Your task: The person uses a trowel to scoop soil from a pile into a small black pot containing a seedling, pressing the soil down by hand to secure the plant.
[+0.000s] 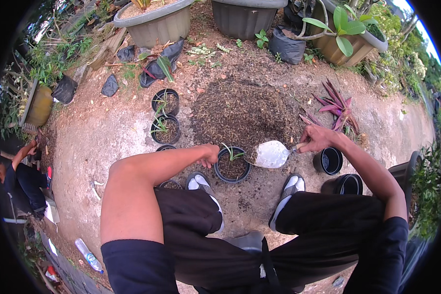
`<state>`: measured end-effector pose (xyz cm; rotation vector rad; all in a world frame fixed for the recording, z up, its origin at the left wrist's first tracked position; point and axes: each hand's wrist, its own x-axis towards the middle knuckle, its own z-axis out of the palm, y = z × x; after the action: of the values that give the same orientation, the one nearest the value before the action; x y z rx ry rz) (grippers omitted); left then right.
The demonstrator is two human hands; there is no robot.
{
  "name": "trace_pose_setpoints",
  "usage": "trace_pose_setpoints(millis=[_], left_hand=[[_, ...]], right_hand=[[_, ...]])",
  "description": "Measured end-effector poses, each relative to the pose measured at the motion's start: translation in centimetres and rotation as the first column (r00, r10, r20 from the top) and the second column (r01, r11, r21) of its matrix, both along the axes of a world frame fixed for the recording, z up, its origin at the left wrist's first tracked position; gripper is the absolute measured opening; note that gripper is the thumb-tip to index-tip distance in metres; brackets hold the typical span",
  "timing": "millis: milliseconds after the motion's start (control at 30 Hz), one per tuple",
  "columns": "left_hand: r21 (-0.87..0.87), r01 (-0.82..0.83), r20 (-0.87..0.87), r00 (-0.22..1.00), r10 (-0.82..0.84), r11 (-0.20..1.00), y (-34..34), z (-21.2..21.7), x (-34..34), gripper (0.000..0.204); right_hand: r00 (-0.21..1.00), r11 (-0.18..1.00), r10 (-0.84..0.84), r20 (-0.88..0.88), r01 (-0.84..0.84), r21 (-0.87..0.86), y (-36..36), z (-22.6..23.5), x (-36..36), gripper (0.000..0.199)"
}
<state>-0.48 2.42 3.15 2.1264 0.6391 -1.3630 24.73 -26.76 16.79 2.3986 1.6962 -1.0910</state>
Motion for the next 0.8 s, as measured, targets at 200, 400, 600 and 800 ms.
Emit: trace_pose_setpoints(millis=[200, 400, 600, 800], left_hand=[[-0.005, 0.009, -0.009, 1.000, -0.009, 1.000, 0.2, -0.6, 0.1, 0.022], [-0.008, 0.027, -0.004, 1.000, -0.027, 1.000, 0.0, -0.2, 0.3, 0.020], [-0.006, 0.024, -0.002, 1.000, -0.024, 1.000, 0.3, -1.0, 0.2, 0.019], [0.000, 0.056, 0.027, 0.998, -0.056, 0.998, 0.1, -0.3, 0.2, 0.020]], right_hand=[[0.975, 0.971, 0.214, 0.052, -0.207, -0.122, 2.9, 1.1, -3.5, 0.049], [0.947, 0.923, 0.308, 0.094, -0.274, -0.271, 6.0, 2.7, -7.1, 0.051], [0.933, 0.920, 0.343, 0.107, -0.311, -0.237, 7.7, 3.1, -9.6, 0.043], [0.944, 0.918, 0.320, 0.078, -0.288, -0.274, 8.4, 3.3, -10.6, 0.040]])
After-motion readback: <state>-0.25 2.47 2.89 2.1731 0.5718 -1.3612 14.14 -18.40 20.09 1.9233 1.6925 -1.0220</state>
